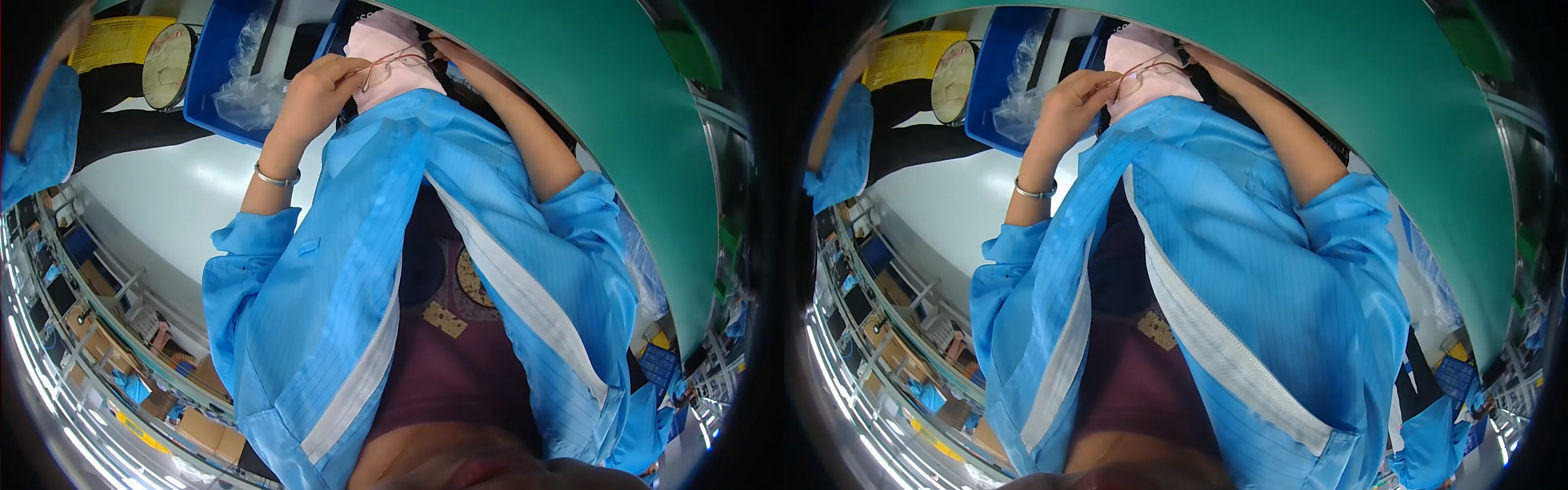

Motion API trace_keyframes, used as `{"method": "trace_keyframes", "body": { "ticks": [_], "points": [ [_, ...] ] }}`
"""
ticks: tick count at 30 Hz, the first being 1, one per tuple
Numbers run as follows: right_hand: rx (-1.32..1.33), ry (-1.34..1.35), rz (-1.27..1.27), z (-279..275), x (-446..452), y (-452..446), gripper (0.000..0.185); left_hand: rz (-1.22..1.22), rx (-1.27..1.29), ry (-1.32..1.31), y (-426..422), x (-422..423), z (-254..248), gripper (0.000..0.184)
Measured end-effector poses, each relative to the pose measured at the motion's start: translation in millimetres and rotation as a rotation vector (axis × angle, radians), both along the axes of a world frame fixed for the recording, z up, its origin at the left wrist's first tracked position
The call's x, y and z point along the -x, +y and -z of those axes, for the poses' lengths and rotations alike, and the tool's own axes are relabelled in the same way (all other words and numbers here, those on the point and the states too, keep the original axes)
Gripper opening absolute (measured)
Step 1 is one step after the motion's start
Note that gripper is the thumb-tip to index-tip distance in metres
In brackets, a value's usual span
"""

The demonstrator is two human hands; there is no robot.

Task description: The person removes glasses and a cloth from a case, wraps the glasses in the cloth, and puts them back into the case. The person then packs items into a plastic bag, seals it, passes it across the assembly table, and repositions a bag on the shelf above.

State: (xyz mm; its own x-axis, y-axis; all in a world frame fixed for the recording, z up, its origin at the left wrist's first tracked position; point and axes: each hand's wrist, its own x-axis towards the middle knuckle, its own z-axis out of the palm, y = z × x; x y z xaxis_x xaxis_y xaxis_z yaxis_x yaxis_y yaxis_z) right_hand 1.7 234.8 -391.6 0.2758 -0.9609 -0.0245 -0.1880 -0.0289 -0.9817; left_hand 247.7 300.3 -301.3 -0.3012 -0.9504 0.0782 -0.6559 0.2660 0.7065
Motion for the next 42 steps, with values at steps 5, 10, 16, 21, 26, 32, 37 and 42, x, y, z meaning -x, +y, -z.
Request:
{"method": "trace_keyframes", "body": {
  "ticks": [5,10,16,21,26,32,37,42],
  "points": [
    [-0.008,-0.001,0.005,-5.5,1.1,4.1,0.019,-0.213,-0.252,0.204,-19.3,-23.1,-4.1,0.023],
    [0.203,0.321,0.048,-12.7,-1.3,10.9,0.017,0.020,-0.145,0.021,-26.5,-7.1,-9.1,0.026],
    [0.205,0.491,0.121,-15.8,-6.3,18.8,0.015,0.032,-0.206,-0.078,-21.4,4.6,-12.8,0.026],
    [0.113,0.485,0.196,-7.6,-10.3,14.6,0.016,0.015,-0.111,-0.115,-18.1,5.6,-6.6,0.025],
    [0.055,0.412,0.155,-6.6,-16.5,13.8,0.020,-0.219,0.052,-0.235,-9.9,9.0,17.2,0.025],
    [0.006,0.316,0.125,-7.7,-21.1,16.2,0.022,-0.387,-0.003,-0.208,-4.7,8.7,10.8,0.025],
    [-0.014,0.287,0.157,-5.0,-21.0,13.6,0.020,-0.329,-0.021,0.178,-36.8,-14.2,73.9,0.033],
    [-0.143,0.053,0.248,-20.8,-24.4,16.8,0.018,-0.213,-0.288,0.196,-63.7,-21.6,86.5,0.036]
  ]
}}
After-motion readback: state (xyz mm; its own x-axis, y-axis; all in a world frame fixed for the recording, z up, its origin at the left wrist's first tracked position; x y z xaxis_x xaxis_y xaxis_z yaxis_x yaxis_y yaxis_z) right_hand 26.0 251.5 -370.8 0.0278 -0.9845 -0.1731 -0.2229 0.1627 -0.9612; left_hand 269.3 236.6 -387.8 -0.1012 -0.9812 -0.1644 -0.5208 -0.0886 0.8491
